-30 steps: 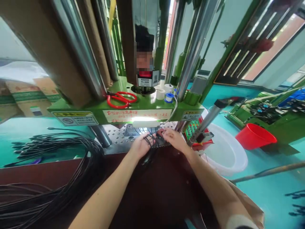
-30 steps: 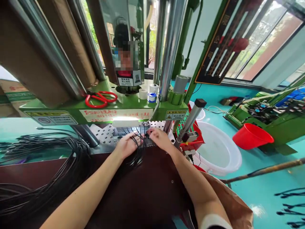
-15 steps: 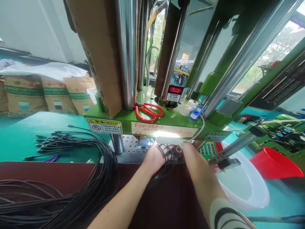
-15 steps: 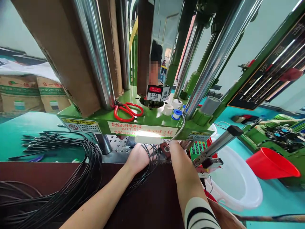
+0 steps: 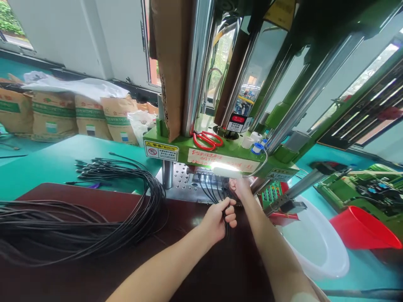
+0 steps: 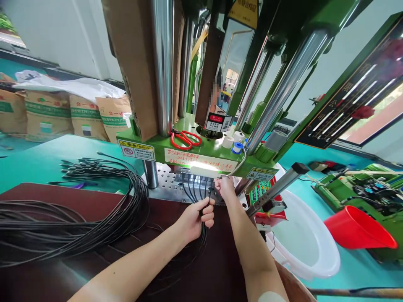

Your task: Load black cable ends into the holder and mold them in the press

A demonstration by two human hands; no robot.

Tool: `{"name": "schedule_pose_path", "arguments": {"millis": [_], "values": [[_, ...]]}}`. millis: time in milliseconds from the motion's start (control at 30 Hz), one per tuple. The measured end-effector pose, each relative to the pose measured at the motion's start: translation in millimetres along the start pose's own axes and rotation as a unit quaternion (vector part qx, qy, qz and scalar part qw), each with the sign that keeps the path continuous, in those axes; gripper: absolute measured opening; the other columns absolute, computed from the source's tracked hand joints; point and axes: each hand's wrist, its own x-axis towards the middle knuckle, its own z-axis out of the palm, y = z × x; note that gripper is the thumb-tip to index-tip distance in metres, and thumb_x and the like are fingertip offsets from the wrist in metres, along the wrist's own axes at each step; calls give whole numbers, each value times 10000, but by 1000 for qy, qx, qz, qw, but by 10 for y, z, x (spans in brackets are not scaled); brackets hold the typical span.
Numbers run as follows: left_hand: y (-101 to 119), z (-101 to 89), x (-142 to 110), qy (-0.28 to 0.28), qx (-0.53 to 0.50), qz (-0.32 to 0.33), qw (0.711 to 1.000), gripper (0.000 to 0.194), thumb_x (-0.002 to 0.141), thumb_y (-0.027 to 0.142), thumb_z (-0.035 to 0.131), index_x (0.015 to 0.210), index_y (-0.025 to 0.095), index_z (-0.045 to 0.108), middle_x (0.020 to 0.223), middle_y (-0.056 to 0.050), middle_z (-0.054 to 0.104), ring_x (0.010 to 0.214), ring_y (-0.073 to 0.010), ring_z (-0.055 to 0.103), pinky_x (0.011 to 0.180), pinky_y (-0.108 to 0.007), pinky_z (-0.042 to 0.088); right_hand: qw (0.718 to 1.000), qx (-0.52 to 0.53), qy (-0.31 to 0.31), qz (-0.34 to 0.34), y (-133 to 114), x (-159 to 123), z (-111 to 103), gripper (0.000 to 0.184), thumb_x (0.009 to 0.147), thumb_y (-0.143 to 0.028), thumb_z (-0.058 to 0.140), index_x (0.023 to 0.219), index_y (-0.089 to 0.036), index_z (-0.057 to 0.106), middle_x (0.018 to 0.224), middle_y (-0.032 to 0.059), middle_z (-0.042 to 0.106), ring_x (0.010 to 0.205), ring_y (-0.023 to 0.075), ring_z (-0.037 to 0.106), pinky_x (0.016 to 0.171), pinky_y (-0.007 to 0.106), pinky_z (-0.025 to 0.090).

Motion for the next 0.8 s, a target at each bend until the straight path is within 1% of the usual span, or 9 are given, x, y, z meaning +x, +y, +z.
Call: {"name": "schedule_pose_path", "arguments": {"millis": [100, 267, 333, 433, 533, 600, 700, 767, 800], "values": [[-186, -54, -332, 2, -8, -23, 1000, 253, 869, 251, 399, 678, 124, 506, 435, 91, 220, 319, -18, 166, 347, -155, 136, 999, 11, 33, 13, -15, -164, -43, 223, 797, -382, 508, 755, -165, 480, 405, -69, 450, 270, 46, 330, 260, 147, 202], [-594, -357, -1057, -45, 50, -79, 995, 226, 826, 316, 483, 681, 146, 521, 463, 77, 252, 333, -24, 168, 340, -164, 123, 998, 26, 50, 7, -143, -494, -79, 241, 699, -381, 570, 802, -174, 503, 426, -25, 540, 296, 56, 369, 286, 147, 248], [-606, -459, -1356, -65, 64, -74, 993, 225, 818, 340, 495, 692, 158, 536, 467, 70, 275, 328, -28, 189, 330, -169, 147, 998, 26, 48, 5, -202, -668, -121, 269, 664, -383, 600, 805, -171, 514, 436, -18, 554, 303, 56, 376, 295, 150, 261], [-246, -422, -1781, -92, 69, 10, 993, 227, 816, 344, 499, 677, 170, 540, 452, 71, 260, 316, -31, 191, 318, -172, 196, 999, 17, 32, 16, -241, -966, -282, 311, 618, -396, 648, 782, -163, 523, 444, -8, 562, 306, 63, 386, 299, 161, 271], [533, -182, -2080, -66, 95, 205, 972, 220, 845, 260, 445, 655, 170, 510, 452, 76, 210, 304, -28, 160, 303, -157, 187, 999, -13, 18, 44, -186, -1244, -553, 333, 613, -419, 661, 790, -166, 535, 454, -5, 567, 315, 77, 396, 307, 180, 286], [1166, -41, -2120, 3, 96, 409, 907, 277, 884, 243, 351, 642, 170, 464, 466, 75, 197, 311, -26, 181, 318, -143, 208, 997, -33, 16, 66, -111, -1406, -748, 323, 642, -436, 642, 812, -182, 541, 466, -4, 572, 326, 88, 399, 311, 189, 287], [2035, -67, -1902, 172, 120, 601, 771, 273, 899, 265, 289, 652, 188, 376, 481, 79, 218, 357, -38, 273, 418, -147, 331, 994, -42, 14, 96, 17, -1629, -990, 303, 678, -447, 630, 834, -201, 548, 499, 8, 586, 358, 103, 419, 325, 202, 305], [2441, -271, -1652, 397, 224, 627, 632, 246, 899, 253, 194, 726, 207, 363, 493, 79, 257, 389, -59, 345, 499, -176, 392, 993, -42, 8, 110, 90, -1763, -1103, 310, 686, -465, 626, 841, -205, 559, 522, 23, 594, 368, 113, 425, 329, 220, 318], [2578, -417, -1528, 504, 305, 577, 566, 257, 895, 247, 147, 773, 209, 370, 503, 71, 309, 421, -73, 405, 535, -194, 411, 992, -47, 3, 114, 117, -1823, -1147, 318, 688, -477, 621, 844, -206, 566, 533, 31, 596, 371, 121, 428, 330, 235, 326]]}}
